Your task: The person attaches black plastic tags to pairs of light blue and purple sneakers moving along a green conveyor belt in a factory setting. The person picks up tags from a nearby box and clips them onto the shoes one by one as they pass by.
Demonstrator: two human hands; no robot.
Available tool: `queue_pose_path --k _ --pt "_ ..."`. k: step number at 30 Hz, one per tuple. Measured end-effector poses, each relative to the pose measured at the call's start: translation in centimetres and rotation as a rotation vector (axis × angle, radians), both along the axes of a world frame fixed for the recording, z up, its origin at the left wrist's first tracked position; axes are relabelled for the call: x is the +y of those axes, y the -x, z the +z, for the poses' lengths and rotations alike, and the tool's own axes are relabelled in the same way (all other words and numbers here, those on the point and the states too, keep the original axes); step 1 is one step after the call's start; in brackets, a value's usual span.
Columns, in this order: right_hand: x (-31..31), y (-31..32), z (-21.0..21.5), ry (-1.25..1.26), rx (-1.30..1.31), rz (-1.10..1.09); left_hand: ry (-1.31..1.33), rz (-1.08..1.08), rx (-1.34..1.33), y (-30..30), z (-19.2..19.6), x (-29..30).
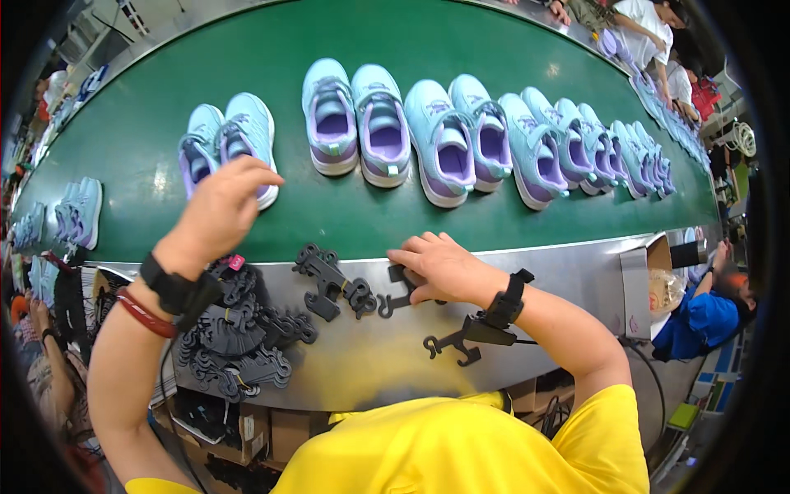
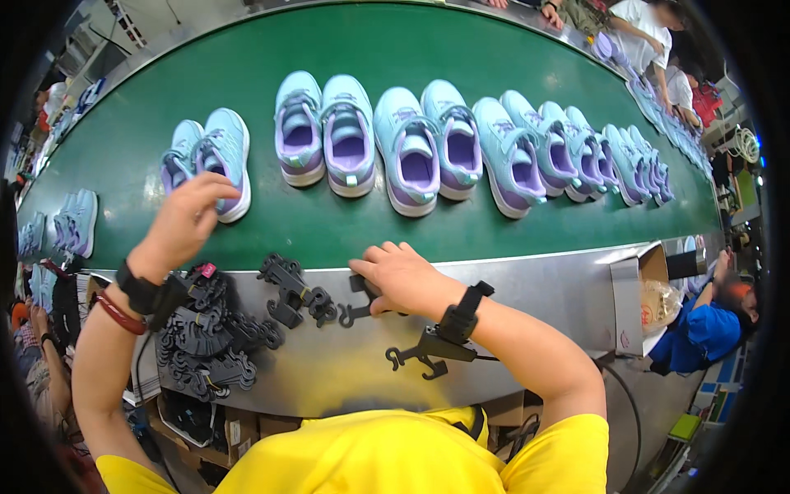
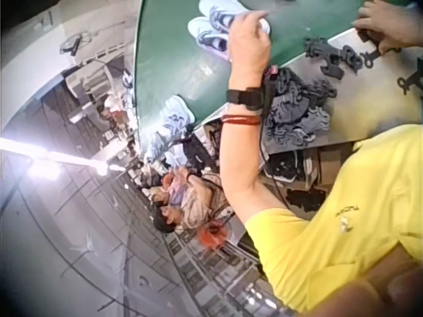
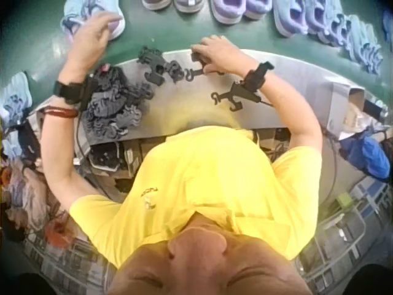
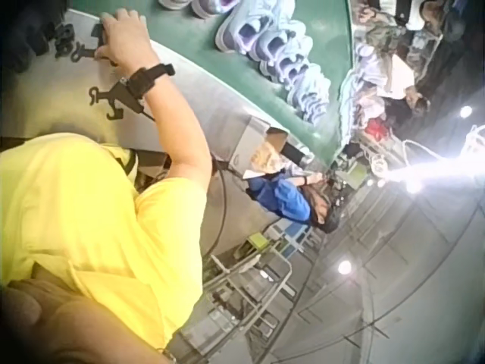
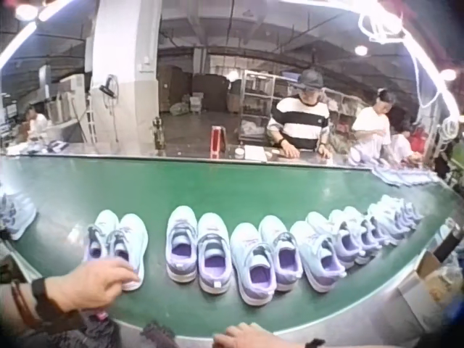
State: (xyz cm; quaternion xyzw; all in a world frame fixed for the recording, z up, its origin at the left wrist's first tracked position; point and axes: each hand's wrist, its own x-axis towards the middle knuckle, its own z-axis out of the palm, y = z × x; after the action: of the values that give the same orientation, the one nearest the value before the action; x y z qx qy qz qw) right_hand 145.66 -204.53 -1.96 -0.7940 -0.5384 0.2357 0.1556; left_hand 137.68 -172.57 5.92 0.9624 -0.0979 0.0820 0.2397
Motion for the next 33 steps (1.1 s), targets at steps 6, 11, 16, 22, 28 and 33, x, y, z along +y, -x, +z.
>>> queue_pose_path --k 6,11,16,22,28,33 --pt "-0.2 -1.6 0.1 -0.118 0.133 -0.091 0.416 0.202 0.609 -1.3 -0.1 -4.3" --pt "-0.7 -2.5 2.6 -0.327 0.323 -0.391 0.702 0.281 0.877 -1.9 -0.2 -8.0" --pt "1.8 -1.5 5.5 -0.571 -0.262 0.079 1.021 0.185 1.035 -3.4 0.1 -9.9" --pt "4.3 -3.8 5.5 -0.616 0.147 -0.01 0.824 0.148 0.721 -4.3 -1.1 -8.0" --pt "7.0 -6.5 4.9 -0.074 0.296 -0.169 0.757 0.104 0.561 -6.6 -1.6 -5.6" --pt "7.4 -6.7 3.6 -0.094 1.089 -0.611 0.119 0.032 -0.007 -8.7 -4.6 -1.7"
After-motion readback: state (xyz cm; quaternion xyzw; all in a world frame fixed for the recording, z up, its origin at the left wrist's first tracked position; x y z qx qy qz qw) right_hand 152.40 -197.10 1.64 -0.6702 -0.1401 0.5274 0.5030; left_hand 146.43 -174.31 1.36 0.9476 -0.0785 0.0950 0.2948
